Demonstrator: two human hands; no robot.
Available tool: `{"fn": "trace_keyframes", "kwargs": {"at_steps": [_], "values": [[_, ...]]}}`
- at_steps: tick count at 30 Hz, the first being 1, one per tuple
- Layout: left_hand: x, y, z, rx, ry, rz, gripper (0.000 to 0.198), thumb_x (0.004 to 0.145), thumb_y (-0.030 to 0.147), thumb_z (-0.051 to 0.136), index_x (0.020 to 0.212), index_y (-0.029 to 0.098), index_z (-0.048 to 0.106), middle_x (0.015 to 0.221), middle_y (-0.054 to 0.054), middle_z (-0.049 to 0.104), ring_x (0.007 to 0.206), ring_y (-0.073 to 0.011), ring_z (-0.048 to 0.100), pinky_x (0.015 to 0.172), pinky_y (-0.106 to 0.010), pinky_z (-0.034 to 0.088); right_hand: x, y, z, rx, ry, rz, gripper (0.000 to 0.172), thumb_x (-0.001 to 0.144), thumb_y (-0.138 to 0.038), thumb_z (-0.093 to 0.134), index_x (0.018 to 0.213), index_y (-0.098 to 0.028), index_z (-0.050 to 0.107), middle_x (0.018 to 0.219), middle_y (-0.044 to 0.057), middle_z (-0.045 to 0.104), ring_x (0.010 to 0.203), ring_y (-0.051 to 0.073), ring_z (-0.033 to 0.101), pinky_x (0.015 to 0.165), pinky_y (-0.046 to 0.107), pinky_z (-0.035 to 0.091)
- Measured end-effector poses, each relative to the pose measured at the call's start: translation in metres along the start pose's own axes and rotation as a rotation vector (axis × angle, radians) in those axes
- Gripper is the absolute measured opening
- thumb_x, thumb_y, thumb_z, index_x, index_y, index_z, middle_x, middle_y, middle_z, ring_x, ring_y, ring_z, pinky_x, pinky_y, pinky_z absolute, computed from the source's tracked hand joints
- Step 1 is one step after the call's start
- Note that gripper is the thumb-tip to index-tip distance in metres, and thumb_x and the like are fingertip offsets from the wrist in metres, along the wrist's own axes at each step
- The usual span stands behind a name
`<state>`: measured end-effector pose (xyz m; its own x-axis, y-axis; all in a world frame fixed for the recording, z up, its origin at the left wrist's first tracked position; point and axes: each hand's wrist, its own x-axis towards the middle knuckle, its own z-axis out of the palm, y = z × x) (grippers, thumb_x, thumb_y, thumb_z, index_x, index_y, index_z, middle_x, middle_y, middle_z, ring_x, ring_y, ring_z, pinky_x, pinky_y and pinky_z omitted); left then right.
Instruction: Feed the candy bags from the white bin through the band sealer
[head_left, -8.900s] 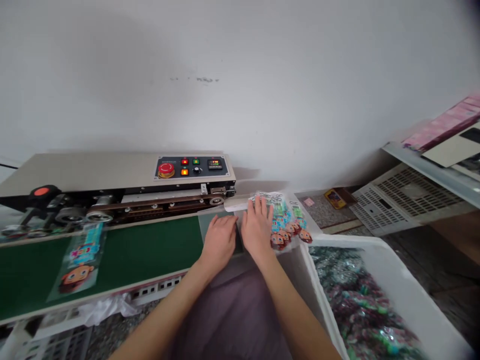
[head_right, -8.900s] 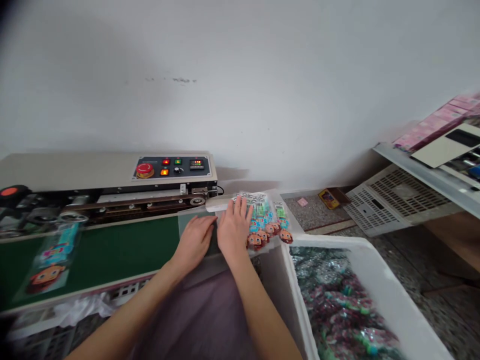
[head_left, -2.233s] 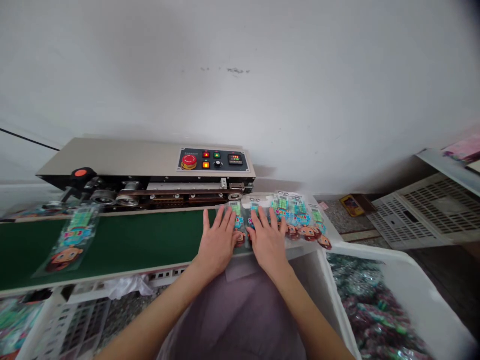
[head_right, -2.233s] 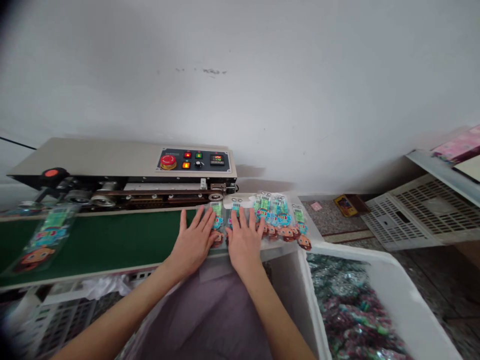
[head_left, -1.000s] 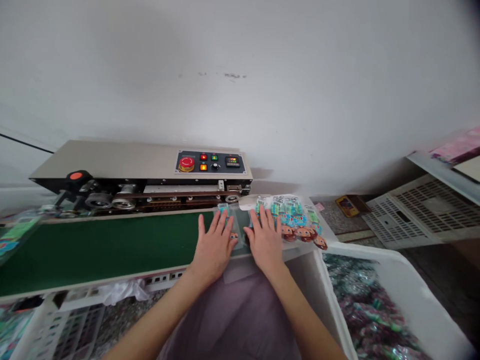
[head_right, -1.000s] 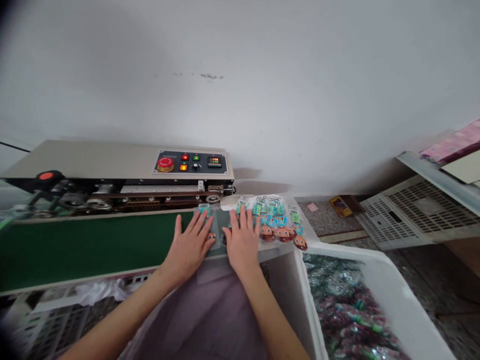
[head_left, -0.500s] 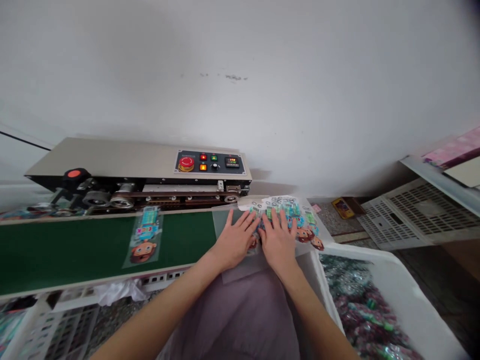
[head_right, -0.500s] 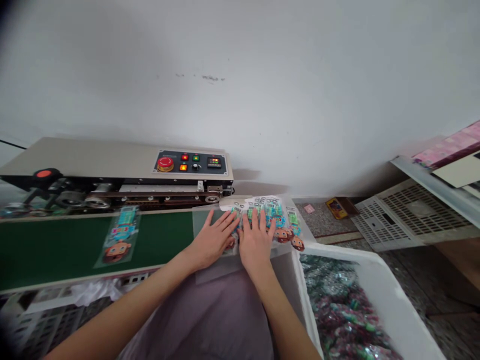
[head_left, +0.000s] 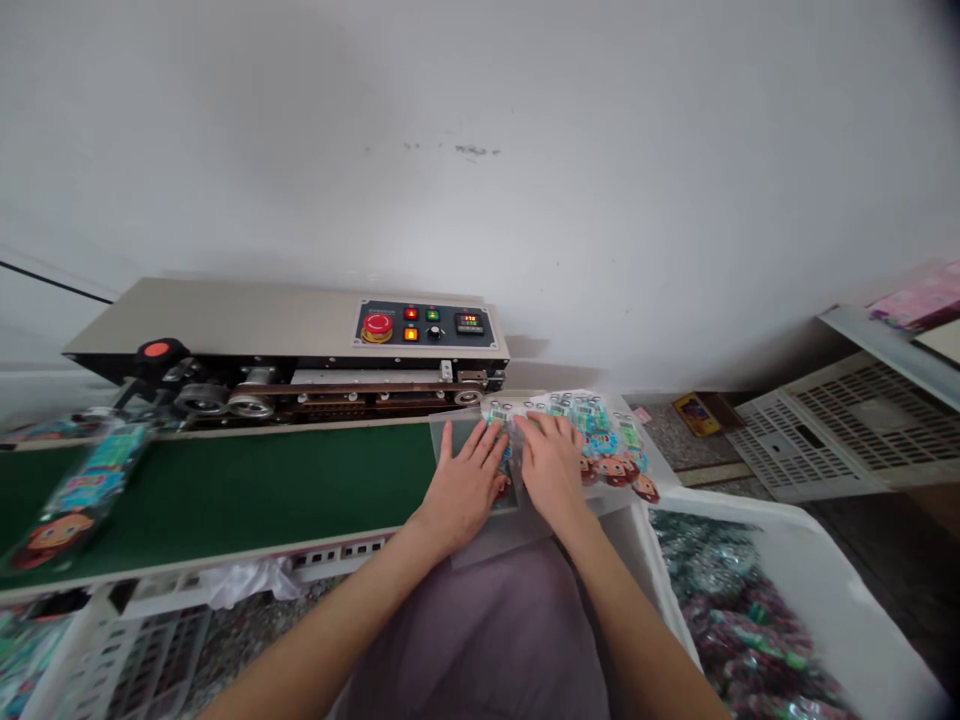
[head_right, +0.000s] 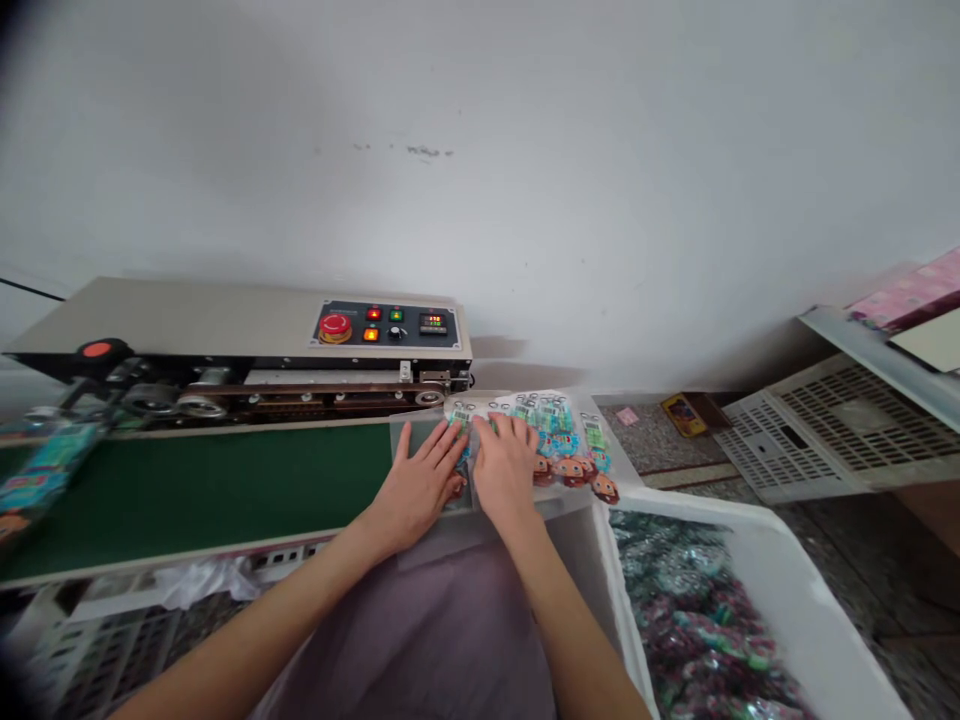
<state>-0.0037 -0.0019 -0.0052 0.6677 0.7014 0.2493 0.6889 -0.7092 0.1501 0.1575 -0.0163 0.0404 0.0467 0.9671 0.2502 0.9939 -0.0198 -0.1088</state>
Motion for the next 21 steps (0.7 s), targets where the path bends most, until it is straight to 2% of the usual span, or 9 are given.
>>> {"fn": "trace_keyframes", "kwargs": {"at_steps": [4,8,11,15,18,21], "values": [[0.0,0.002,0.0,0.003,-0.012,-0.02,0.053,0.105,0.034,0.03,0.155,0.019,0.034,0.164,-0.011,0.032,0.154,-0.0266,0.021,0.121,-0.068,0.007,0.03,-0.009,0.008,0.048,-0.051,0.001,0.046,0.089,-0.009,0.046,0.125,-0.026,0.068,0.125,0.008,0.065,0.114,0.026,0.05,0.092,0.037,0.036],[0.001,0.005,-0.004,-0.015,-0.032,-0.035,0.053,0.105,0.035,0.027,0.154,0.017,0.036,0.163,-0.011,0.034,0.153,-0.027,0.024,0.12,-0.07,0.008,0.037,-0.01,0.015,0.037,-0.07,-0.003,0.042,0.086,-0.009,0.051,0.117,-0.027,0.072,0.124,0.007,0.064,0.113,0.026,0.05,0.091,0.037,0.035],[0.001,0.008,-0.005,-0.035,-0.035,-0.066,0.053,0.105,0.037,0.027,0.154,0.018,0.036,0.163,-0.01,0.034,0.152,-0.027,0.026,0.12,-0.07,0.008,0.029,-0.009,0.014,0.039,-0.071,-0.004,0.043,0.088,-0.009,0.047,0.118,-0.027,0.072,0.131,0.005,0.063,0.118,0.025,0.049,0.096,0.038,0.035],[0.002,0.012,-0.005,-0.046,-0.039,-0.114,0.053,0.106,0.039,0.028,0.153,0.018,0.038,0.164,-0.008,0.031,0.152,-0.0281,0.025,0.12,-0.071,0.011,0.008,-0.003,0.008,-0.036,0.009,0.013,0.051,0.091,-0.009,0.04,0.136,-0.019,0.06,0.141,0.008,0.06,0.132,0.026,0.043,0.109,0.043,0.03],[0.001,0.015,-0.005,-0.037,-0.025,-0.146,0.054,0.105,0.04,0.029,0.153,0.017,0.039,0.164,-0.008,0.031,0.153,-0.0286,0.022,0.12,-0.071,0.012,-0.012,0.006,0.007,-0.134,0.059,0.048,0.045,0.097,-0.019,0.038,0.137,-0.016,0.059,0.141,0.012,0.06,0.134,0.03,0.042,0.112,0.049,0.027],[0.0,0.015,-0.003,-0.01,-0.001,-0.179,0.054,0.104,0.038,0.031,0.154,0.018,0.038,0.164,-0.01,0.032,0.154,-0.0293,0.019,0.121,-0.07,0.009,-0.026,0.011,0.01,-0.183,0.037,0.054,0.044,0.101,-0.03,0.036,0.137,-0.018,0.06,0.145,0.013,0.057,0.136,0.032,0.042,0.113,0.055,0.025]]}}
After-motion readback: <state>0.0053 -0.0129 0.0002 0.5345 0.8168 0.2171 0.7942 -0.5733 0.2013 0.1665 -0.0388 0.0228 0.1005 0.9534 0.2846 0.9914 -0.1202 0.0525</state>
